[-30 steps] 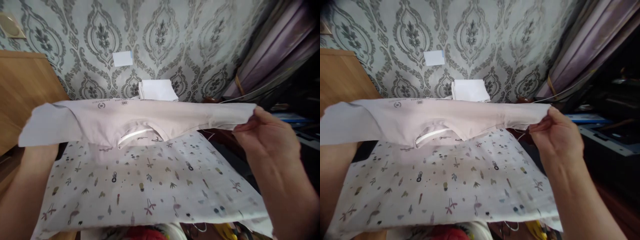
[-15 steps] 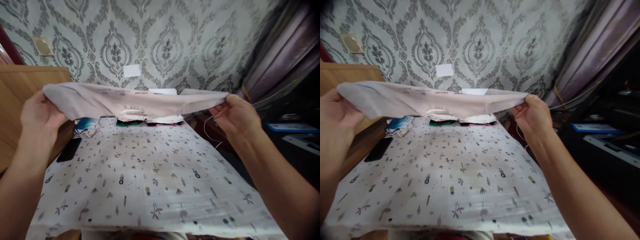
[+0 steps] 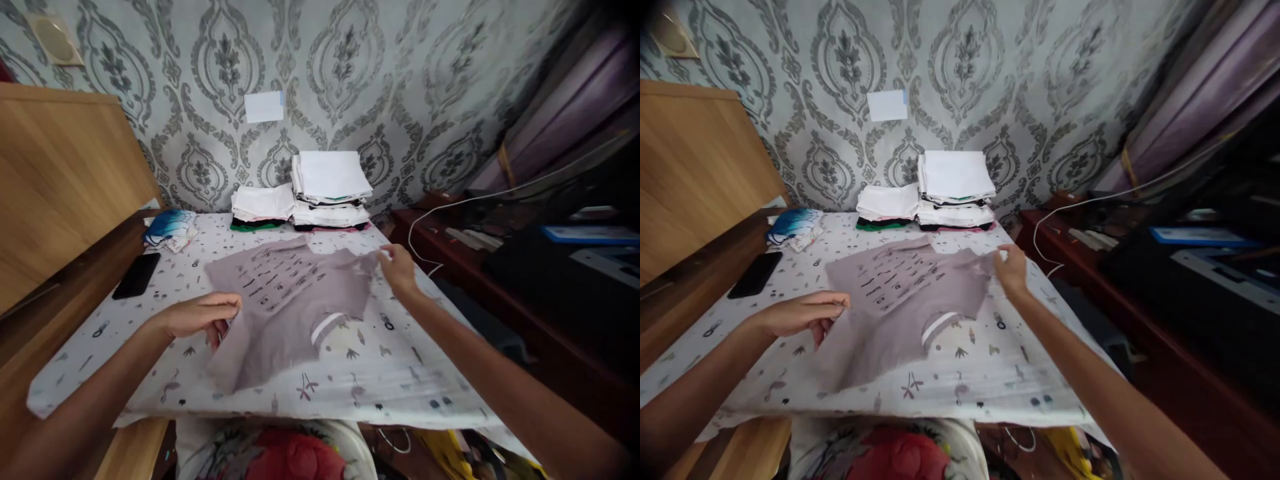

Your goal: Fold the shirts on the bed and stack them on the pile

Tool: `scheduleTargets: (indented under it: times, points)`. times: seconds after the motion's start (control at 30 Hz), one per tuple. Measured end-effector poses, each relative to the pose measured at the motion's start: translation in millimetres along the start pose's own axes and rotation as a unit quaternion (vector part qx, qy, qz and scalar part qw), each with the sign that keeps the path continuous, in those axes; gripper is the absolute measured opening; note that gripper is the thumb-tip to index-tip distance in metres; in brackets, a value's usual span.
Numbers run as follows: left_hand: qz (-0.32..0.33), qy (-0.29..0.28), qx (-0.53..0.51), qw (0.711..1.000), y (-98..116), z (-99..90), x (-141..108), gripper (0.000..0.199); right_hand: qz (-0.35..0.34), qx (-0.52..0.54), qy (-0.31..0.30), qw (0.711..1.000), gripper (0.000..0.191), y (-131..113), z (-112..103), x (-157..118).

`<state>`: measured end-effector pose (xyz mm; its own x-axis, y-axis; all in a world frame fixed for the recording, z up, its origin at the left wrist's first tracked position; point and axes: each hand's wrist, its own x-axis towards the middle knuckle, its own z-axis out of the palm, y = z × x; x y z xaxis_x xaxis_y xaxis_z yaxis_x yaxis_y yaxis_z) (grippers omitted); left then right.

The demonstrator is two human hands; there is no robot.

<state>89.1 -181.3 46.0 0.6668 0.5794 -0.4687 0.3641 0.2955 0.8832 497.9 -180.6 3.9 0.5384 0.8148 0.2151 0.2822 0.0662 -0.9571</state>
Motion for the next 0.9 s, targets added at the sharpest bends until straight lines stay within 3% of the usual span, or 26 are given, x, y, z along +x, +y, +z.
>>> scheduleTargets:
  times: [0.07,0.13,0.17,0.2,0.23,0.27,0.37,0.43,0.5,0.53,0.6,0.67,0.7,0.8,0.9]
  points:
    - [0.024,-0.019,-0.018,0.999,3,3.2,14,0.037,-0.076,-0.036,-0.057,0.995,0.016,-7,19,-56]
    - [0.083,-0.006,-0.06,0.995,9,9.7,28,0.034,-0.125,-0.056,-0.259,0.956,0.047,-21,48,-113]
    - [0.117,0.008,-0.075,0.99,12,14.8,34,0.032,-0.125,-0.056,-0.318,0.938,0.066,-29,63,-136]
    - [0.15,0.02,-0.078,0.985,16,20.4,39,0.03,-0.112,-0.051,-0.332,0.935,0.077,-37,78,-153]
    - [0.178,0.026,-0.062,0.982,20,25.8,42,0.028,-0.088,-0.035,-0.326,0.941,0.074,-44,90,-162]
    - [0.2,0.023,-0.025,0.979,24,30.0,44,0.027,-0.071,-0.002,-0.318,0.946,0.059,-49,99,-165]
    - [0.252,0.039,0.173,0.951,31,26.6,46,0.032,-0.045,0.078,-0.277,0.957,0.018,-54,106,-149]
    - [0.265,0.126,0.338,0.894,30,8.1,50,0.049,-0.034,0.087,-0.285,0.954,0.021,-52,97,-136]
    - [0.226,0.205,0.485,0.819,22,-18.4,59,0.064,-0.028,0.077,-0.308,0.948,0.029,-53,82,-128]
    - [0.185,0.21,0.544,0.791,18,-32.1,65,0.059,-0.033,0.073,-0.313,0.946,0.031,-55,73,-127]
    - [0.095,0.217,0.603,0.762,11,-55.1,73,0.037,-0.061,0.068,-0.309,0.947,0.026,-64,54,-124]
    - [0.057,0.262,0.586,0.765,13,-68.3,73,0.029,-0.101,0.047,-0.291,0.95,0.019,-79,31,-117]
    - [0.071,0.29,0.552,0.779,19,-70.6,69,0.027,-0.127,0.024,-0.279,0.952,0.017,-90,18,-112]
    - [0.2,0.354,0.39,0.826,56,-62.0,37,0.026,-0.235,-0.082,-0.202,0.947,0.016,-132,-23,-94]
    - [0.333,0.422,0.24,0.808,108,-43.0,-5,0.027,-0.374,-0.193,-0.023,0.907,0.012,-181,-60,-73]
